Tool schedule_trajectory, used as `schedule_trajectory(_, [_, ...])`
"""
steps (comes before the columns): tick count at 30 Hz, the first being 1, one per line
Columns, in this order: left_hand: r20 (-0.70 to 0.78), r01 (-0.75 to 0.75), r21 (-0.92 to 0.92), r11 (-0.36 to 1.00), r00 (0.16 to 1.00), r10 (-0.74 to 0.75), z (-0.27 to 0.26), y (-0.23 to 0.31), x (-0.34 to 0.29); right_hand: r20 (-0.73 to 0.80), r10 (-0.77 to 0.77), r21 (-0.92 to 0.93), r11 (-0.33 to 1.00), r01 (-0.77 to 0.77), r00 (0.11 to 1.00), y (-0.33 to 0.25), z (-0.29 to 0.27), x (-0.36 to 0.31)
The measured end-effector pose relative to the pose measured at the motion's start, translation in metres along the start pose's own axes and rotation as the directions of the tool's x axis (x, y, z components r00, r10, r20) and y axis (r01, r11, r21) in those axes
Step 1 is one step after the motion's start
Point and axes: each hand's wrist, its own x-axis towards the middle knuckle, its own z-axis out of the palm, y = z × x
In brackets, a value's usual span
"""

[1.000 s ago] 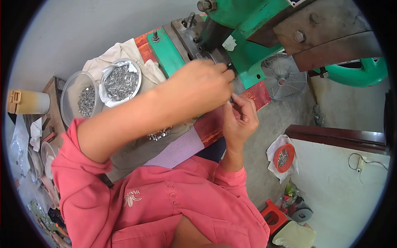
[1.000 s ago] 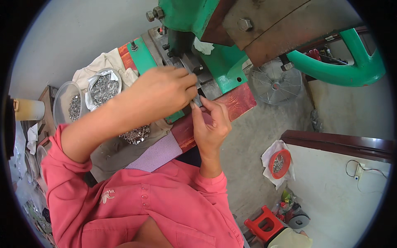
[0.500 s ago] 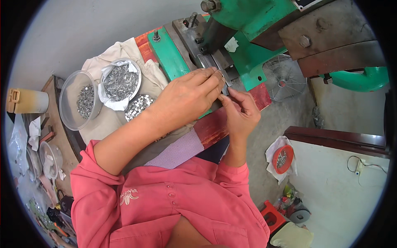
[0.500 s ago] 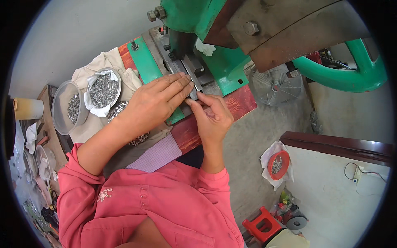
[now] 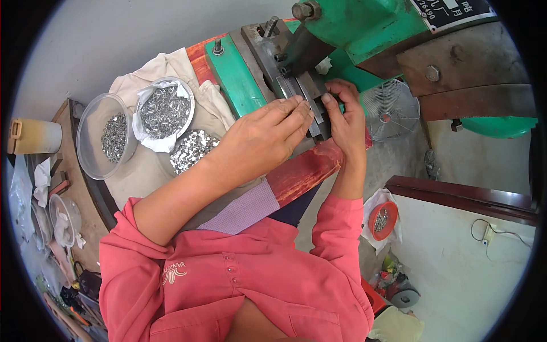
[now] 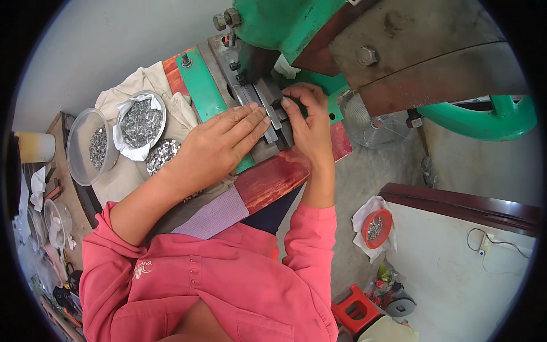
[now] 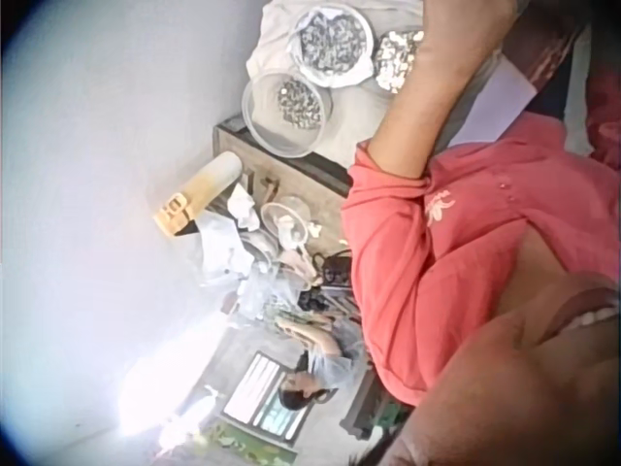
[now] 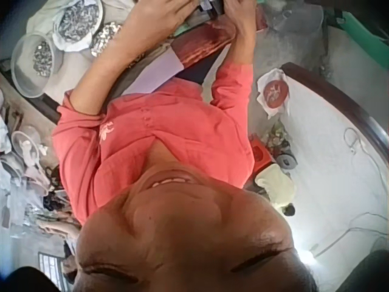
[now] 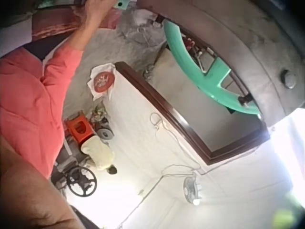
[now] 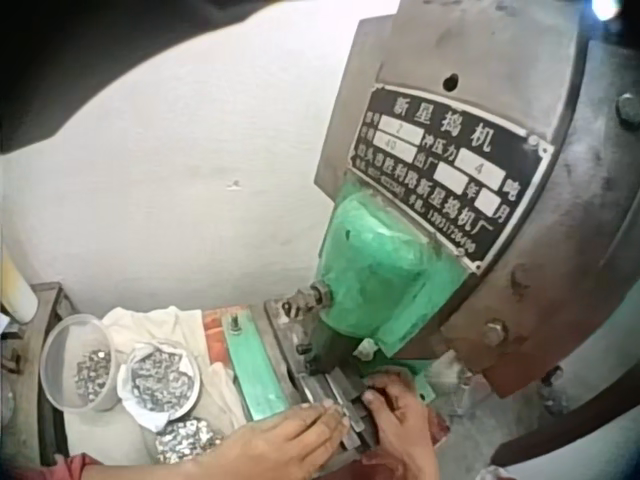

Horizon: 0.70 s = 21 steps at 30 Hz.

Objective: Manual assembly of small metal components into a strip-like jig at a manufacturing workstation.

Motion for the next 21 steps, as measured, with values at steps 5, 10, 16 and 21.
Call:
schedule_trajectory(5, [0.006, 0.018, -0.009, 1.000, 1.000, -0.018, 0.002, 0.000, -0.001, 0.129, -0.055, -0.128, 0.989, 0.071, 0.990, 0.003, 0.001, 0.009])
schedule_trajectory(10, [0.004, 0.034, -0.030, 0.999, 0.999, -0.034, 0.003, 0.001, -0.001, 0.122, -0.064, -0.080, 0.994, 0.074, 0.990, 0.008, 0.005, 0.006])
schedule_trajectory(16, [-0.003, 0.039, -0.045, 0.998, 0.999, -0.039, 0.004, 0.001, -0.001, 0.100, -0.061, -0.138, 0.988, 0.074, 0.993, 0.013, 0.010, 0.007])
schedule_trajectory(21, [-0.003, 0.048, -0.030, 0.998, 0.999, -0.048, 0.003, 0.002, -0.001, 0.083, 0.039, 0.148, 0.988, -0.051, 0.996, 0.010, 0.012, 0.004])
